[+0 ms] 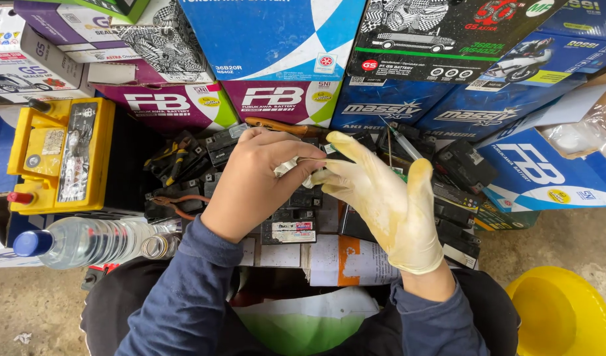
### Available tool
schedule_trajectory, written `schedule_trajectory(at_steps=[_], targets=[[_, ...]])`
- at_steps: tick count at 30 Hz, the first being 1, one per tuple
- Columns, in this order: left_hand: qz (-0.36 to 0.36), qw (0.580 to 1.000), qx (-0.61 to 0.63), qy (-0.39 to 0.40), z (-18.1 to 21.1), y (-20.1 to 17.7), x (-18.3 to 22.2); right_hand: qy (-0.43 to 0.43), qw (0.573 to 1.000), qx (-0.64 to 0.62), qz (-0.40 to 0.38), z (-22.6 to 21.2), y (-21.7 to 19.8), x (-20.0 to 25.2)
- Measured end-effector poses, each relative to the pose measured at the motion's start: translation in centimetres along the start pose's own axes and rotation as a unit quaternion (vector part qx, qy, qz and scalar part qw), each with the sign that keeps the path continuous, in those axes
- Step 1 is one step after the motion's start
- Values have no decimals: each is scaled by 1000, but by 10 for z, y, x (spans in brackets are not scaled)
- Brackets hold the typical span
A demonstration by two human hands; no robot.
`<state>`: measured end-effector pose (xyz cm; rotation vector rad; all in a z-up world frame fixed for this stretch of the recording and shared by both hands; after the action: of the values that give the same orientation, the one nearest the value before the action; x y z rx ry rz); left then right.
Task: Putting on a pair of white protective gloves while sitting on the floor surrounded by battery boxes
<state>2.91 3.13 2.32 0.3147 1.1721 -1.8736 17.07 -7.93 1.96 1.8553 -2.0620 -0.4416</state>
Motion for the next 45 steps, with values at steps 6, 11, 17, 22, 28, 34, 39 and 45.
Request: schedule_trajectory(at_steps=[6, 11, 17, 22, 28, 34, 39, 45], targets=[[-5, 994, 105, -23, 9, -9, -7, 17, 994, -94, -54, -2, 15, 1], [54, 944, 264, -190, -3, -10, 16, -50, 968, -234, -78, -4, 15, 4], [91, 839, 455, -284, -8, 44, 77, -40, 950, -308, -11, -4, 10, 2], [129, 801, 499, -304, 27, 68, 89, -99, 938, -332, 25, 6, -2, 3], [143, 923, 297, -201, 89, 74, 104, -137, 925, -324, 144, 10, -21, -2], [130, 970, 173, -106, 98, 81, 105, -146, 915, -342, 153, 15, -34, -6], [137, 962, 189, -142, 98, 76, 97, -157, 924, -325, 122, 25, -37, -8], [125, 801, 491, -318, 82, 102, 126, -171, 896, -344, 224, 25, -39, -8]])
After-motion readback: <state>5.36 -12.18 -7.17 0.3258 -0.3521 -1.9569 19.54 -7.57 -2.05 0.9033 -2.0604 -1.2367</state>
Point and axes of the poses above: each hand's wrist, its own x-axis away from the middle knuckle, its own y-axis out of the palm, z = x × y, the point moved 4 cm from there along -x, towards the middle knuckle, and after that the axes turned 6 degrees about z, right-handed, at the moved point
